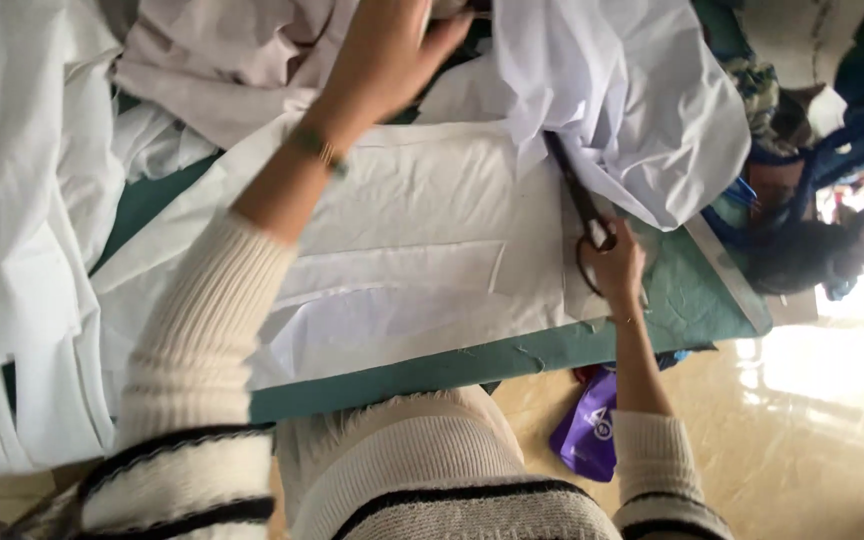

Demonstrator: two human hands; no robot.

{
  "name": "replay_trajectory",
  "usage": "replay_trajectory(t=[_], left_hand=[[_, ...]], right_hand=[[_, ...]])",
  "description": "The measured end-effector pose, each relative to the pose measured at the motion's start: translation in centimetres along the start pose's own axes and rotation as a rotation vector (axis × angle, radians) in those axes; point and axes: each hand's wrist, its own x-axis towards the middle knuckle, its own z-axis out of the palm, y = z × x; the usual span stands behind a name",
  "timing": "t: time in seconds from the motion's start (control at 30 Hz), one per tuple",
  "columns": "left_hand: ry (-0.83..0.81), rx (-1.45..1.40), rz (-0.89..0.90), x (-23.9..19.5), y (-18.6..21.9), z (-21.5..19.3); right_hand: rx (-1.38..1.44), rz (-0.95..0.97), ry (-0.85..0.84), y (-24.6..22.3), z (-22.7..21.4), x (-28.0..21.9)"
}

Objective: Cutting fabric with scissors and aligning fabric pieces on a cutting table

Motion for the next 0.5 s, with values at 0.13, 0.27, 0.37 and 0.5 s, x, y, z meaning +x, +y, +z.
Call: replay_trajectory(t=[0.13, 0.27, 0.37, 0.5], left_hand=[[-0.384, 0.466, -0.186, -13.9, 1.1, -6.0], [-0.523, 0.743, -0.498, -24.5, 7.4, -11.1], [-0.49, 0.819, -0.651, -29.3, 13.1, -13.5], [-0.452, 0.968, -0.64, -34.4, 16.1, -14.5]], right_hand=[[-0.14, -0.254, 0.069, 1.5, -1.1, 3.7], [-0.115, -0.328, -0.012, 2.7, -3.0, 5.5], [-0.084, -0.31, -0.032, 1.5, -3.3, 4.0], [-0.187, -0.397, 0.039, 1.9, -2.3, 2.3]])
